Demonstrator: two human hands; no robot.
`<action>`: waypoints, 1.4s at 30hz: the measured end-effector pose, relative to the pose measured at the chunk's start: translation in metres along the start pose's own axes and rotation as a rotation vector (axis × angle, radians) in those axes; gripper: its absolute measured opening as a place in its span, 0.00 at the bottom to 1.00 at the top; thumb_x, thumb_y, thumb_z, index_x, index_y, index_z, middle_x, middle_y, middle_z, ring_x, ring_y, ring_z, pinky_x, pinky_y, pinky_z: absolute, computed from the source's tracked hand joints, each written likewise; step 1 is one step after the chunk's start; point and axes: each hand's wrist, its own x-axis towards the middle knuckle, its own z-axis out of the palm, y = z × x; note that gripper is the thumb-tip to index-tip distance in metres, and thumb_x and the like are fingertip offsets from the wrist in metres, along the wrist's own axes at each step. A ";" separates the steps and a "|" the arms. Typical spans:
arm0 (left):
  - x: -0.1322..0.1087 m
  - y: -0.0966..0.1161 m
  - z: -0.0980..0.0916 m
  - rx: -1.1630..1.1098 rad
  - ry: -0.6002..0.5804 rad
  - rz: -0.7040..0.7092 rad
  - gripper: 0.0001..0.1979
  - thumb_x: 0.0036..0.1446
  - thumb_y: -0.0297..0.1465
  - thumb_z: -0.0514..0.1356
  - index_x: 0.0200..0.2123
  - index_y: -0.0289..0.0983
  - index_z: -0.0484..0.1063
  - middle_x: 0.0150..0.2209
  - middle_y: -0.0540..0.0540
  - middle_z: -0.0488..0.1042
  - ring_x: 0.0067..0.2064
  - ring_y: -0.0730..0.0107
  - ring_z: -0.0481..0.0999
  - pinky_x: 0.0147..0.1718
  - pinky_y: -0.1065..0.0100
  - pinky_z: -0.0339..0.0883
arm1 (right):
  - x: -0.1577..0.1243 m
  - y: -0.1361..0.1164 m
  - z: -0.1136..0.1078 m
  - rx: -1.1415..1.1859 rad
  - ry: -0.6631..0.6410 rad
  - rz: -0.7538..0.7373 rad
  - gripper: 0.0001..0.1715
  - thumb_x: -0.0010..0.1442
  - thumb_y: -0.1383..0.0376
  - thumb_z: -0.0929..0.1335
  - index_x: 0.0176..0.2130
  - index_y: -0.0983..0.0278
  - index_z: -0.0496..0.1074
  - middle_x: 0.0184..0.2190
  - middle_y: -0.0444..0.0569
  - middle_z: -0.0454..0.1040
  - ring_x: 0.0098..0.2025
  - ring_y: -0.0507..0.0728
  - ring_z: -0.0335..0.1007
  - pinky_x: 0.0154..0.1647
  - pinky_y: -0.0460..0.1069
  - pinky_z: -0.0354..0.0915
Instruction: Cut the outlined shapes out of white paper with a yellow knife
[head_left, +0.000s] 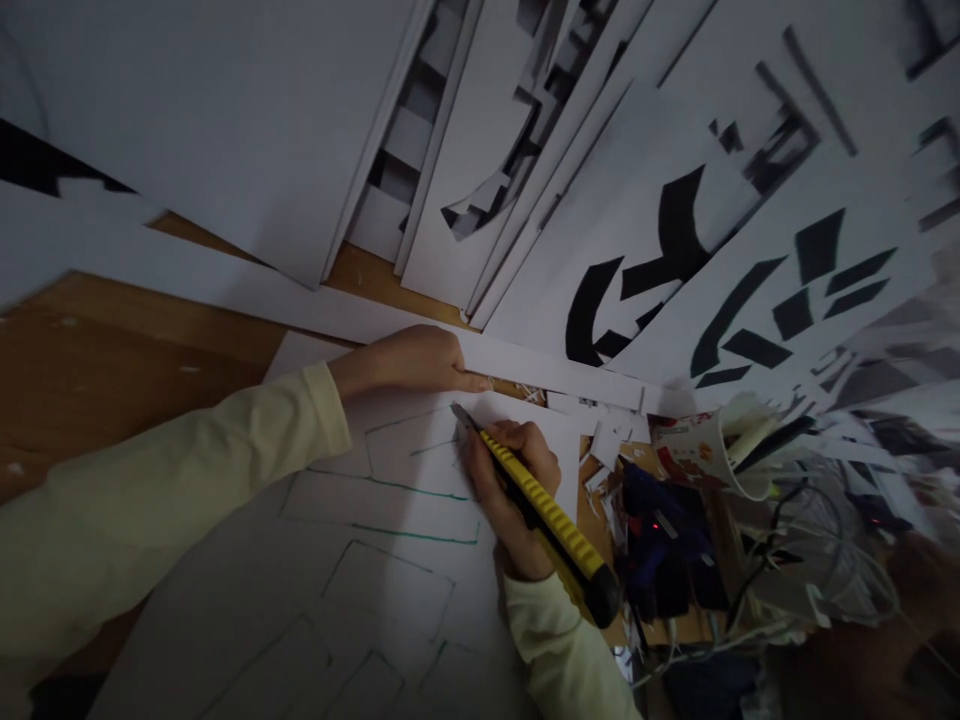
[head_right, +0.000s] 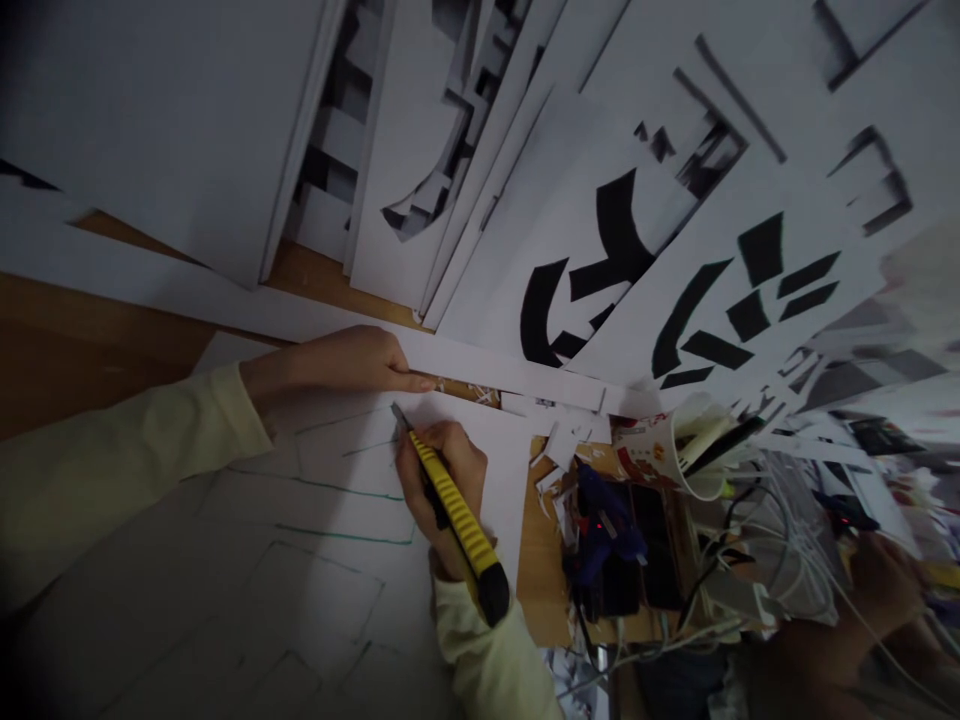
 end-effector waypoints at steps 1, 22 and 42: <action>0.000 0.000 0.000 -0.003 -0.001 -0.001 0.31 0.63 0.52 0.58 0.16 0.37 0.64 0.16 0.53 0.55 0.23 0.72 0.57 0.30 0.66 0.48 | 0.000 0.000 0.000 0.005 -0.003 0.008 0.12 0.64 0.67 0.73 0.33 0.59 0.66 0.26 0.37 0.72 0.24 0.49 0.66 0.26 0.44 0.65; -0.001 -0.001 0.003 0.022 0.051 0.030 0.29 0.65 0.51 0.60 0.21 0.35 0.75 0.16 0.50 0.62 0.24 0.70 0.58 0.29 0.64 0.47 | 0.006 -0.011 -0.006 -0.012 -0.058 0.176 0.15 0.63 0.62 0.73 0.30 0.60 0.65 0.20 0.36 0.67 0.19 0.47 0.58 0.19 0.43 0.56; 0.001 -0.005 0.006 0.034 0.058 0.044 0.31 0.61 0.54 0.60 0.16 0.38 0.67 0.15 0.52 0.60 0.22 0.71 0.58 0.27 0.65 0.49 | -0.002 -0.024 -0.005 -0.191 0.031 0.141 0.12 0.61 0.64 0.72 0.29 0.58 0.66 0.26 0.41 0.72 0.37 0.57 0.74 0.41 0.51 0.70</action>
